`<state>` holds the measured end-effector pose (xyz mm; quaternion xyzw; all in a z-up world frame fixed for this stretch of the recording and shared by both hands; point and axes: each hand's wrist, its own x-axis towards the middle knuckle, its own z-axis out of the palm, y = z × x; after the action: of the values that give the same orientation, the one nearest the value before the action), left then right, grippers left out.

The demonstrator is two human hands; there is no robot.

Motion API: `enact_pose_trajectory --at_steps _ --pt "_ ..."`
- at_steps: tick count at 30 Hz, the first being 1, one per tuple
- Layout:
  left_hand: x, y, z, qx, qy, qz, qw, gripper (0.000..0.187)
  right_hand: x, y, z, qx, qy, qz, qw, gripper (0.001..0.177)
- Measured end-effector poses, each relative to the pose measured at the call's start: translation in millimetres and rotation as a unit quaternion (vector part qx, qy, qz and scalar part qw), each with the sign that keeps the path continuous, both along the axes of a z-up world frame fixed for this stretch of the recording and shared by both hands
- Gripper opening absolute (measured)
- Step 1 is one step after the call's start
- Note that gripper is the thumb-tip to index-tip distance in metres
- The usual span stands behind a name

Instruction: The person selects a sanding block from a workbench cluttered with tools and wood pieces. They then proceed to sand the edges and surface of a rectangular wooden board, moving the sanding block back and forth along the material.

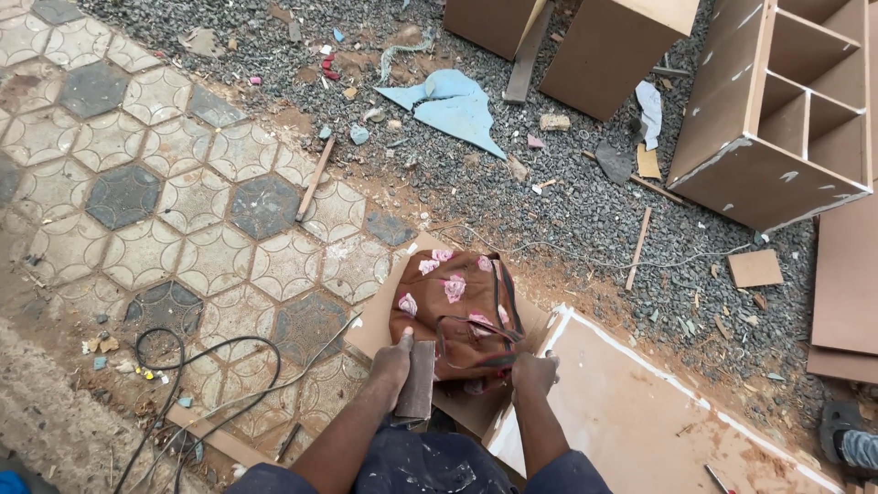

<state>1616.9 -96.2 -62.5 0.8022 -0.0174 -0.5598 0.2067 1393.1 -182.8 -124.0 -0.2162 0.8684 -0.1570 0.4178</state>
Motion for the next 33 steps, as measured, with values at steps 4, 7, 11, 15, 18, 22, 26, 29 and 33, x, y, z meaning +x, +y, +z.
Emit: enact_pose_trajectory --at_steps 4,7,11,15,18,22,26,29,33 --pt "17.6 -20.8 13.8 -0.029 0.067 0.056 0.996 0.072 45.4 5.7 75.0 -0.141 0.008 0.133 0.981 0.059" --pt "44.3 -43.0 15.6 -0.096 0.092 0.056 0.990 0.064 114.7 5.7 125.6 -0.104 -0.154 0.205 0.961 0.053" --pt "111.1 -64.5 -10.2 -0.169 0.112 0.020 0.979 0.040 209.7 10.5 116.9 -0.041 -0.084 0.369 0.925 0.041" --pt "224.4 -91.4 3.7 -0.163 0.151 -0.084 0.971 0.025 289.3 -6.1 56.0 -0.039 -0.041 0.229 0.972 0.061" --pt "301.9 -80.1 31.6 -0.120 0.212 -0.094 0.965 0.029 354.5 7.4 71.5 -0.074 -0.088 0.266 0.957 0.037" --pt "352.2 -111.3 50.5 -0.136 0.215 -0.112 0.960 0.016 410.6 -18.6 128.5 -0.062 -0.126 0.250 0.958 0.040" --pt "352.2 -157.7 65.4 -0.149 0.207 -0.186 0.949 0.031 410.8 -40.7 139.6 -0.110 -0.212 0.102 0.966 0.037" --pt "338.2 -187.3 103.0 -0.097 0.223 -0.243 0.939 0.017 397.0 -45.2 150.9 -0.117 -0.162 0.032 0.979 0.031" --pt "315.6 -229.2 87.7 -0.110 0.265 -0.339 0.896 0.011 385.9 -49.3 122.4 -0.190 -0.221 -0.162 0.943 0.051"
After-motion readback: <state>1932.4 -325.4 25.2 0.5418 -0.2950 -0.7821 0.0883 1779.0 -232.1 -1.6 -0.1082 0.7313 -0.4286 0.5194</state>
